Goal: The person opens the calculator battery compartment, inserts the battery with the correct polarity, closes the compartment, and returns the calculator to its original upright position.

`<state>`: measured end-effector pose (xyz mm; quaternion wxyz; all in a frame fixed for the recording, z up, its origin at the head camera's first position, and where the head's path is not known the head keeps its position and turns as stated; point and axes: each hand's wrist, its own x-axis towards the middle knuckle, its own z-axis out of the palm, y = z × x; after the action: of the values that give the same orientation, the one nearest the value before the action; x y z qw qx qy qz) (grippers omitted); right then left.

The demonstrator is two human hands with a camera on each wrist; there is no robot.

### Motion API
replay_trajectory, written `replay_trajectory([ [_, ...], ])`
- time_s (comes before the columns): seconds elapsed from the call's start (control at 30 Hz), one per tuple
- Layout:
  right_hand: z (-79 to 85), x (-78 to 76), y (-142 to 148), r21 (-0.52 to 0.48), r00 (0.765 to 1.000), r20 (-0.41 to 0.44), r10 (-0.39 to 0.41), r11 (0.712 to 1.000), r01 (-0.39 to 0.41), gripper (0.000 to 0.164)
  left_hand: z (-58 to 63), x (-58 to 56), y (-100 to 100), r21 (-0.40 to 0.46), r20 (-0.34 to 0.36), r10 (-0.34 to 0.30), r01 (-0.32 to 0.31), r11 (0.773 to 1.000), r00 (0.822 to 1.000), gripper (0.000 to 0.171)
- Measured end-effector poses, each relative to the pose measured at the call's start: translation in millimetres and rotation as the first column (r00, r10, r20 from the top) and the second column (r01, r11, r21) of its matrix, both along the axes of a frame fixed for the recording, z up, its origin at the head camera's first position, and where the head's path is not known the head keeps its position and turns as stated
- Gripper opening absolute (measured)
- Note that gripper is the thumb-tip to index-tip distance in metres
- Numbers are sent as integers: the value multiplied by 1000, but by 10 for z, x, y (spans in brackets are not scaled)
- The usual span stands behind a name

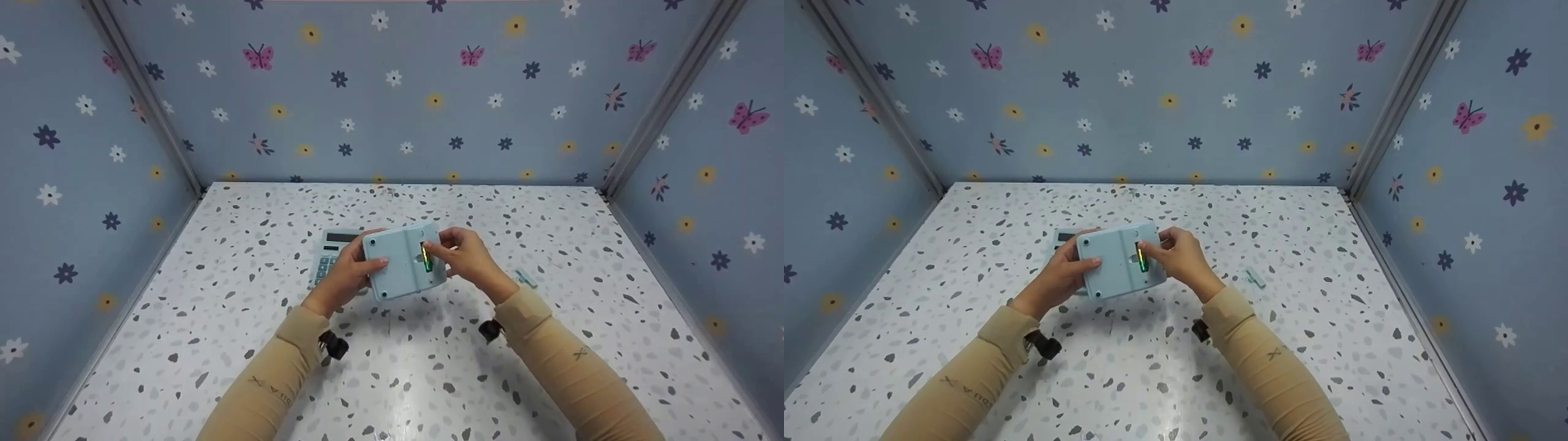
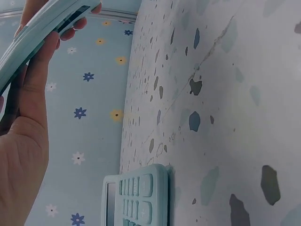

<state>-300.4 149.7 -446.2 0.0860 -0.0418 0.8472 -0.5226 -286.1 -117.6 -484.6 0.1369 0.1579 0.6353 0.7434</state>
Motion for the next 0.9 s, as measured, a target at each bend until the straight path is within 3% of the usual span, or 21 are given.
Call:
replay_trajectory([
  [0.43,42,-30,258,1,998,-41,42,999,-42,49,-17,15,30,-31,6,2,-2,1000,1000,65],
  [0.67,47,-59,483,29,999,-45,2,1000,-1,36,-28,20,46,-58,10,18,-18,998,1000,66],
  [0.9,52,-66,791,59,997,-55,-47,997,50,35,-15,26,63,-67,2,23,-23,997,1000,65],
])
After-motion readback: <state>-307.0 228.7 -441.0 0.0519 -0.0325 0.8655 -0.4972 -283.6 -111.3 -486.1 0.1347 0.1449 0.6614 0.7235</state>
